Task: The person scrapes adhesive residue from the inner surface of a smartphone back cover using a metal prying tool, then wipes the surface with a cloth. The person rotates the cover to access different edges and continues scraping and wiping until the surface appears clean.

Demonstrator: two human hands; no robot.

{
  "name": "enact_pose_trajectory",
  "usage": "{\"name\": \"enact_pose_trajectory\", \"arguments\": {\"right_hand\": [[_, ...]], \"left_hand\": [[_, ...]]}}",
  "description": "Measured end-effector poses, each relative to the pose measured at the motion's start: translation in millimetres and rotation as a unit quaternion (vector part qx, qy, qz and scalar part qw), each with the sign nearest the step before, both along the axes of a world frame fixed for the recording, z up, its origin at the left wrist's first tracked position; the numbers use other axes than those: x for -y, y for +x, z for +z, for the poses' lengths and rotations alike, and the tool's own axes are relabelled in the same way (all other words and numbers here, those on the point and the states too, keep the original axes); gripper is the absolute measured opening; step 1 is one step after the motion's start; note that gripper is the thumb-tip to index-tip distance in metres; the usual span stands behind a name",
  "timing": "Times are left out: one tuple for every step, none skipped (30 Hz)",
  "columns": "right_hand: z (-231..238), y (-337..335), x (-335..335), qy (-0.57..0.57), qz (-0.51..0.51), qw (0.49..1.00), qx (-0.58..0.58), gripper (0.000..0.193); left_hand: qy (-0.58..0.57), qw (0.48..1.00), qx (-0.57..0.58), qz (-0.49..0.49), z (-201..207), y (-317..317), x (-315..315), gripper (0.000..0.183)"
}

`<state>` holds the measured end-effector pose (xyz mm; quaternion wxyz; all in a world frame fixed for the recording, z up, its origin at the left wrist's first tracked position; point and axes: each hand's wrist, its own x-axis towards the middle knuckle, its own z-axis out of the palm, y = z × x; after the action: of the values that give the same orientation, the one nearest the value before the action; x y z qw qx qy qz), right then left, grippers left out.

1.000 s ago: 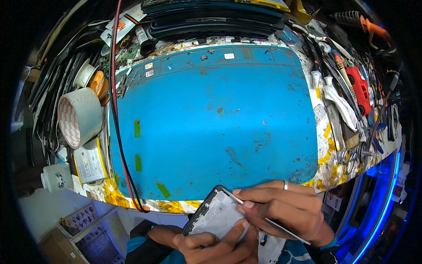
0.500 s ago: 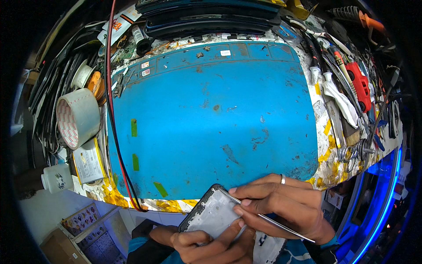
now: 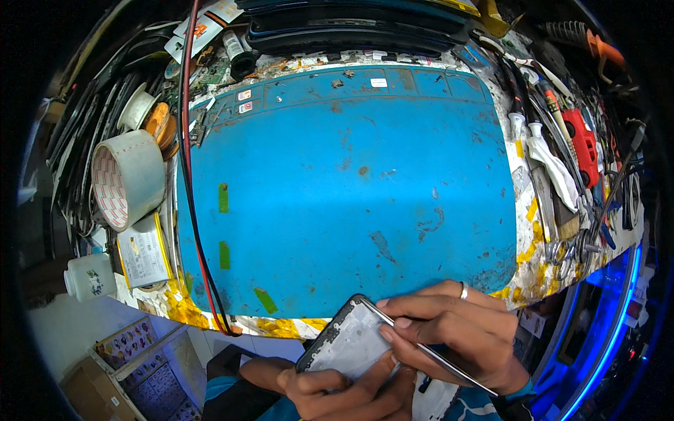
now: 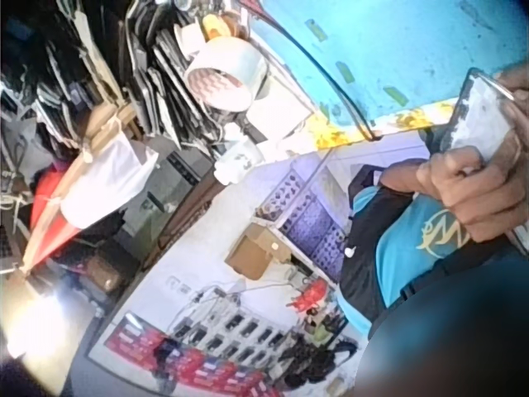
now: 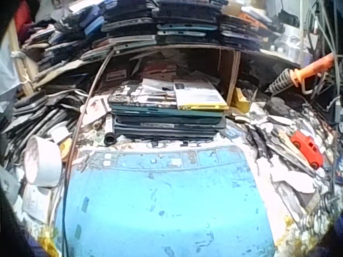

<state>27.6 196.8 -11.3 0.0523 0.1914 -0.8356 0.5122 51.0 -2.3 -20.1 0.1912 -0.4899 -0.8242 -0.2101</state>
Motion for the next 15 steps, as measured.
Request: {"name": "enact_pose_trajectory", "arguments": {"right_hand": [[-0.8, 0.4, 0.2, -0.004, 0.002, 1.0, -0.015, 0.016], [-2.2, 0.9, 0.5, -0.001, 0.002, 1.0, -0.021, 0.016], [-3.7, 1.5, 0.8, 0.004, -0.001, 1.0, -0.019, 0.016], [-5.8, 2.0, 1.4, -0.004, -0.003, 0.999, -0.039, 0.016], [-8.4, 2.3, 2.4, -0.009, -0.009, 0.999, -0.051, 0.016], [-10.9, 2.5, 3.4, -0.014, -0.015, 0.998, -0.063, 0.016], [-13.3, 2.3, 3.1, -0.018, -0.011, 0.997, -0.076, 0.016], [-15.0, 2.2, 3.1, -0.022, -0.007, 0.996, -0.089, 0.016], [-16.0, 2.4, 3.9, -0.032, -0.016, 0.994, -0.102, 0.017], [-16.3, 2.3, 4.0, -0.041, -0.021, 0.994, -0.097, 0.017], [-15.4, 2.7, 4.5, -0.058, -0.04, 0.993, -0.092, 0.017], [-14.6, 2.4, 5.3, -0.066, -0.05, 0.994, -0.076, 0.017], [-11.8, 2.6, 4.2, -0.06, -0.069, 0.993, -0.076, 0.017], [-8.9, 2.8, 3.1, -0.046, -0.081, 0.994, -0.064, 0.018], [-6.6, 2.0, 2.2, -0.04, -0.099, 0.992, -0.061, 0.018]], "left_hand": [[-0.001, 1.0, -0.003, -0.005, 0.6, 0.1, -0.7, 0.007], [0.0, 1.0, 0.005, 0.008, 1.1, 0.7, -1.5, 0.007], [0.001, 1.0, 0.012, 0.021, 2.0, 2.3, -2.7, 0.007], [0.001, 0.999, 0.021, 0.035, 2.3, 3.4, -3.2, 0.007], [0.002, 0.999, 0.024, 0.039, 2.2, 3.9, -3.2, 0.006], [0.002, 0.999, 0.027, 0.043, 2.2, 4.7, -3.1, 0.006], [0.003, 0.998, 0.031, 0.047, 2.1, 5.0, -2.9, 0.006], [0.006, 0.999, 0.026, 0.04, 2.2, 5.0, -2.6, 0.006], [0.01, 0.999, 0.02, 0.034, 2.3, 4.6, -2.3, 0.006], [0.013, 0.999, 0.013, 0.029, 2.4, 3.6, -2.3, 0.007], [0.014, 0.999, 0.027, 0.032, 3.5, 2.9, -2.5, 0.008], [0.014, 0.999, 0.038, 0.036, 4.5, 1.6, -3.0, 0.009], [0.014, 0.998, 0.05, 0.042, 6.1, 0.5, -3.8, 0.01], [0.04, 0.996, 0.061, 0.046, 7.0, -1.2, -4.9, 0.012], [0.066, 0.994, 0.07, 0.049, 7.1, -4.0, -5.6, 0.013]]}}
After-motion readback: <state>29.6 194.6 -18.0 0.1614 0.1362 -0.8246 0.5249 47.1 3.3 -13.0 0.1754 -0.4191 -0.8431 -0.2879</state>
